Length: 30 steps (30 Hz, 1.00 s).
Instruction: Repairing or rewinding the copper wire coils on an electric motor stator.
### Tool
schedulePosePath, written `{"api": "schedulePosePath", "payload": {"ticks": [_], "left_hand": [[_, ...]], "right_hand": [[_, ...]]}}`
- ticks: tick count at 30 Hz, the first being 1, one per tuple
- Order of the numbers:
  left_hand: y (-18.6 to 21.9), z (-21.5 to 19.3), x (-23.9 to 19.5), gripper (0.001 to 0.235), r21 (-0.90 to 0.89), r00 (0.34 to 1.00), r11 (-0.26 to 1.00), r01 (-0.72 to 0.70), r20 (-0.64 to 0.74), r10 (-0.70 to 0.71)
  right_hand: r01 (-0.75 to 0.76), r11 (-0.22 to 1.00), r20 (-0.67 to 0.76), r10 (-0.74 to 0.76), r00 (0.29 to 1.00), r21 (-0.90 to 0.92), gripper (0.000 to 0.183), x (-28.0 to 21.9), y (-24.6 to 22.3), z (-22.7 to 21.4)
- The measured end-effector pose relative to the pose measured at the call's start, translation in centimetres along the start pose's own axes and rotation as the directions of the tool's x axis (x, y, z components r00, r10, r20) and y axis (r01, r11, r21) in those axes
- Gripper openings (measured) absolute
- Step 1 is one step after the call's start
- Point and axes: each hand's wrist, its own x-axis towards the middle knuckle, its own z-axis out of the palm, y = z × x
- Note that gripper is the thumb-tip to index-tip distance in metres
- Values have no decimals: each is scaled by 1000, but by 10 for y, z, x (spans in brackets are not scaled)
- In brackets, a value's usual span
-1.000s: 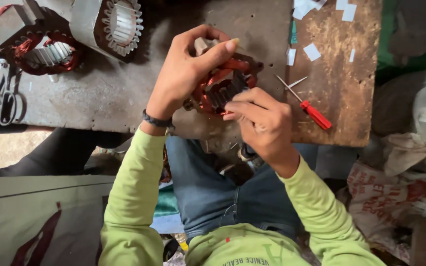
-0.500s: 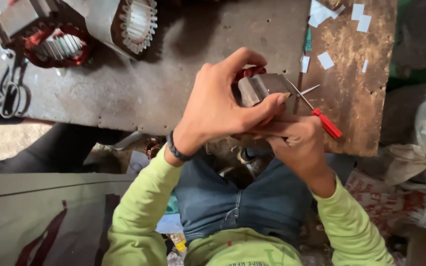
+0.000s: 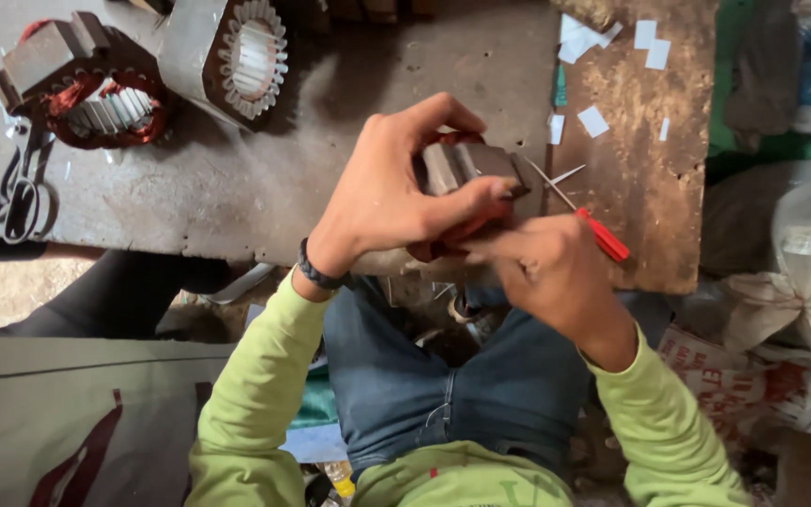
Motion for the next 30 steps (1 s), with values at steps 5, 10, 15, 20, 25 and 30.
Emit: {"api": "schedulePosePath", "payload": {"ticks": [5, 10, 15, 20, 25, 30], "left_hand": [[-25, 10, 6, 46, -59, 982, 996, 68, -170, -77], [-6, 11, 5, 49, -13, 982, 995, 99, -157, -100], [8, 9, 2, 53, -4, 994, 996, 93, -58, -93], [1, 7, 0, 51, 19, 997, 997, -78, -15, 78], [-6, 5, 0, 56, 36, 991, 990, -137, -6, 137], [1, -2, 4, 66, 24, 959, 963, -268, 107, 264]], "right_hand": [[111, 978, -311, -163, 937, -177, 19, -11, 13, 44], [112, 994, -383, -109, 917, -14, 11, -12, 21, 39], [55, 993, -77, -46, 996, 107, 23, -11, 37, 5], [152, 988, -5, -152, 988, -5, 39, -2, 21, -2], [116, 992, -129, -109, 986, 49, 27, -23, 25, -2], [-23, 979, -509, 127, 851, 204, 20, -30, 23, 1]]}}
